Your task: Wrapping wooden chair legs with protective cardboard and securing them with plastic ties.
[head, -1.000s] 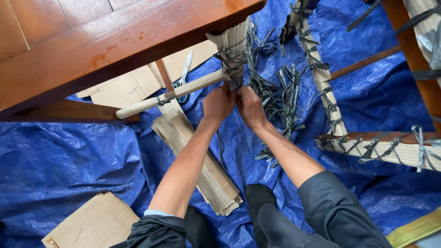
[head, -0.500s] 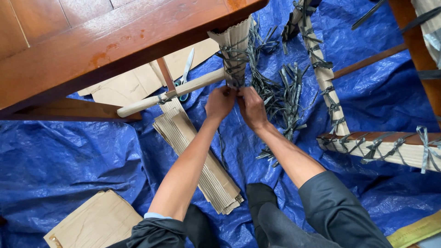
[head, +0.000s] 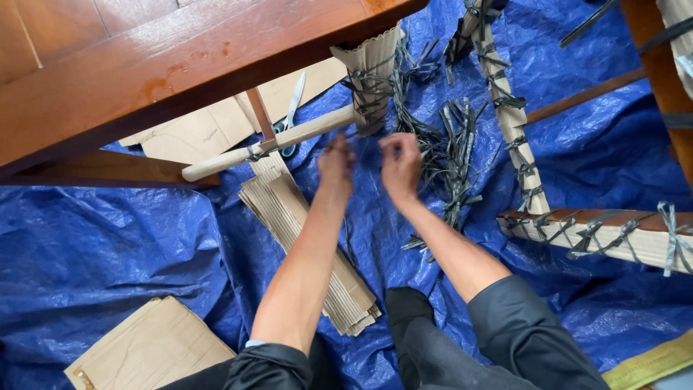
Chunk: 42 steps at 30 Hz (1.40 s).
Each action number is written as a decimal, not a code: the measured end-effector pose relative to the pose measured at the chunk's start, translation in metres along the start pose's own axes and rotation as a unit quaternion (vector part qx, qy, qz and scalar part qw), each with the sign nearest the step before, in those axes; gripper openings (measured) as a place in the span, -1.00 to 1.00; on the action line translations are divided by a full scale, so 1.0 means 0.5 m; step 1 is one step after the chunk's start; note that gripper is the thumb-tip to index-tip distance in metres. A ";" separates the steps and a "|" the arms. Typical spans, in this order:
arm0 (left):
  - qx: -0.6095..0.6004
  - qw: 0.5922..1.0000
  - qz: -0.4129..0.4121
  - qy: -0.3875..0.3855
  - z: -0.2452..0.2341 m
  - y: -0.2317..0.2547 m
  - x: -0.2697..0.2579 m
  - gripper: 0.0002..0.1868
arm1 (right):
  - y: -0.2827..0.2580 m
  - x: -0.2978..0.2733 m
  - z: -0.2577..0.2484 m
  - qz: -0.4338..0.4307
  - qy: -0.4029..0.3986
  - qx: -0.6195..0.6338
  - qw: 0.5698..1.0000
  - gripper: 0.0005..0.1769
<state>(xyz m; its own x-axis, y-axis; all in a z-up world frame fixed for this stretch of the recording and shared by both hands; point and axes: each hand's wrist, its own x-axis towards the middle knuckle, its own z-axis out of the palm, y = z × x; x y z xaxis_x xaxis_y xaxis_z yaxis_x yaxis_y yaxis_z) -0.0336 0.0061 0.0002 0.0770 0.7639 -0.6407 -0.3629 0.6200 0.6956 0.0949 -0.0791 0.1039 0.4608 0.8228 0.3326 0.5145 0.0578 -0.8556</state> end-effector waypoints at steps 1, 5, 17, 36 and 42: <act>-0.076 0.994 -0.027 0.074 -0.004 0.011 -0.002 -0.84 | 0.029 -0.003 0.003 -0.006 0.053 -0.002 0.999 -0.91; -0.059 0.994 0.019 0.094 -0.029 0.025 -0.002 -0.85 | 0.075 0.007 -0.013 0.137 0.048 -0.054 0.988 -0.84; 0.048 0.989 0.137 0.006 -0.028 -0.026 -0.057 -0.80 | -0.070 0.033 -0.023 -0.091 -0.073 -0.063 0.991 -0.72; 0.296 0.935 0.189 0.049 -0.043 0.038 -0.096 -0.81 | -0.037 0.054 -0.063 -0.214 -0.096 -0.153 0.960 -0.81; 0.377 0.861 0.331 0.082 0.011 -0.011 -0.143 -0.84 | -0.005 0.062 -0.029 -0.194 -0.140 -0.079 0.968 -0.85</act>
<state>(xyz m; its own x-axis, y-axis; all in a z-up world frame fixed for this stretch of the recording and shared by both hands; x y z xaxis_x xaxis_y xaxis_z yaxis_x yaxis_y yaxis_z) -0.0318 -0.0508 0.0438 -0.0701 0.9974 -0.0178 0.4340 0.0465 0.8997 0.1185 -0.0620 0.1221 0.0086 0.8785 0.4776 0.7244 0.3238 -0.6086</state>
